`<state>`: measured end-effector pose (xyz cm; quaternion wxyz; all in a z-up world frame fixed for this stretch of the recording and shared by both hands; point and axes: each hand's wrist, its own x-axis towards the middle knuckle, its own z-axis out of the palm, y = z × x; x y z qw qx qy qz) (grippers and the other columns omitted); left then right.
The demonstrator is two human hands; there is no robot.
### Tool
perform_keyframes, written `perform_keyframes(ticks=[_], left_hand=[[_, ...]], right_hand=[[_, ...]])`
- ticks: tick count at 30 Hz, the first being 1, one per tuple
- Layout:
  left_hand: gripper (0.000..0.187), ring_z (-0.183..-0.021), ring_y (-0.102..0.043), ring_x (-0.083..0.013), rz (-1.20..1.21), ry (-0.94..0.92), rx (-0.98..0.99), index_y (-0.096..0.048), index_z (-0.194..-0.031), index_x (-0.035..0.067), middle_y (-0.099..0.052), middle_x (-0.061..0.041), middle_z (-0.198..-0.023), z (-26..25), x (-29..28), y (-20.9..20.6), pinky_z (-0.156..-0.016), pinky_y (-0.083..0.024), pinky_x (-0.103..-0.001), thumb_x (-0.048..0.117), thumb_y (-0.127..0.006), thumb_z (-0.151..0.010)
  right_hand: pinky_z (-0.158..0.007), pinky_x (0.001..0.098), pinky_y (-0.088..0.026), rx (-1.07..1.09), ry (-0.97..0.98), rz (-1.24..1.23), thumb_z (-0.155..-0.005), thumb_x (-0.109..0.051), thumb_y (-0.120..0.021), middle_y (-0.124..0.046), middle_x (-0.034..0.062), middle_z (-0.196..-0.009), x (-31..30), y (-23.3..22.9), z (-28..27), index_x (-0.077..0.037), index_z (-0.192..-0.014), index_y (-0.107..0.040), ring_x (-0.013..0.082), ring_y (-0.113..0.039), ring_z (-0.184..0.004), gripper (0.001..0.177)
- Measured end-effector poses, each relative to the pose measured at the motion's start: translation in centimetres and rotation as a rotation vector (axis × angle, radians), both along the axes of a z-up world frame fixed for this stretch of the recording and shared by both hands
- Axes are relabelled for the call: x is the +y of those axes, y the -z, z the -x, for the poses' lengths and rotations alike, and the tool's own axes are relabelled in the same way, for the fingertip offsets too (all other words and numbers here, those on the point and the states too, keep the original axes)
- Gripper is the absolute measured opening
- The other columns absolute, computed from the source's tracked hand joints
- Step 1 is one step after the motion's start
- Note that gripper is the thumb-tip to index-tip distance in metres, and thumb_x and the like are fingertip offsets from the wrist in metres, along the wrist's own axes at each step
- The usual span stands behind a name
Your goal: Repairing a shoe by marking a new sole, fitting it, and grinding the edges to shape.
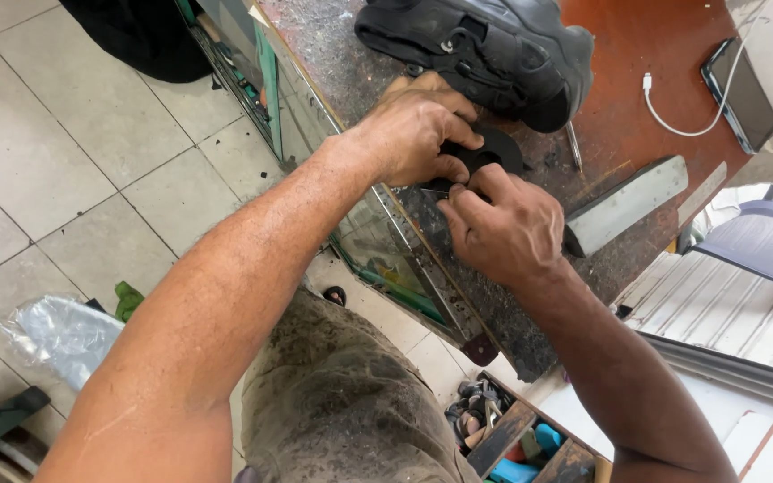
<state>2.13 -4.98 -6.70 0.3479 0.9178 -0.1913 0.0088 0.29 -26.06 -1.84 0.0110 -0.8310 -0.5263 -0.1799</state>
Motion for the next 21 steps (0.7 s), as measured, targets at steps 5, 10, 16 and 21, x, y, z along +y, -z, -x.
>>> perform_keyframes(ticks=[5, 10, 16, 21], left_hand=[[0.046, -0.129, -0.042, -0.0287, -0.011, -0.018, -0.026, -0.077, -0.122, 0.033, -0.061, 0.004, -0.141, -0.4, -0.1, 0.9, -0.094, -0.033, -0.053, 0.055, -0.081, -0.082], [0.048, -0.128, -0.042, -0.0293, -0.022, -0.018, -0.050, -0.077, -0.122, 0.033, -0.061, 0.005, -0.139, -0.5, -0.1, 1.0, -0.094, -0.033, -0.053, 0.058, -0.081, -0.081], [0.044, -0.124, -0.045, -0.0280, 0.010, -0.035, -0.089, -0.079, -0.118, 0.032, -0.065, 0.005, -0.134, -0.6, -0.3, 1.3, -0.092, -0.031, -0.051, 0.052, -0.085, -0.079], [0.046, -0.126, -0.046, -0.0288, -0.003, -0.019, -0.102, -0.078, -0.120, 0.033, -0.063, 0.003, -0.138, -0.8, -0.2, 1.7, -0.091, -0.033, -0.052, 0.057, -0.083, -0.081]], right_hand=[[-0.042, 0.0342, -0.041, -0.020, 0.019, -0.041, -0.095, -0.031, -0.085, -0.059, -0.0005, -0.088, -1.0, 0.1, 0.0, -0.020, -0.086, -0.072, 0.0183, -0.053, -0.057, 0.020], [-0.045, 0.0335, -0.041, -0.044, 0.003, -0.085, -0.095, -0.025, -0.084, -0.059, 0.0001, -0.088, -0.5, 0.1, 0.1, -0.018, -0.088, -0.073, 0.0182, -0.053, -0.057, 0.015], [-0.044, 0.0323, -0.041, -0.069, -0.045, -0.068, -0.097, -0.030, -0.083, -0.057, 0.0012, -0.086, -1.2, 0.4, -0.4, -0.018, -0.084, -0.069, 0.0174, -0.049, -0.054, 0.022], [-0.042, 0.0346, -0.041, 0.004, -0.044, -0.063, -0.094, -0.028, -0.083, -0.058, 0.0031, -0.087, -1.0, 0.3, -0.7, -0.017, -0.084, -0.070, 0.0205, -0.052, -0.054, 0.020]])
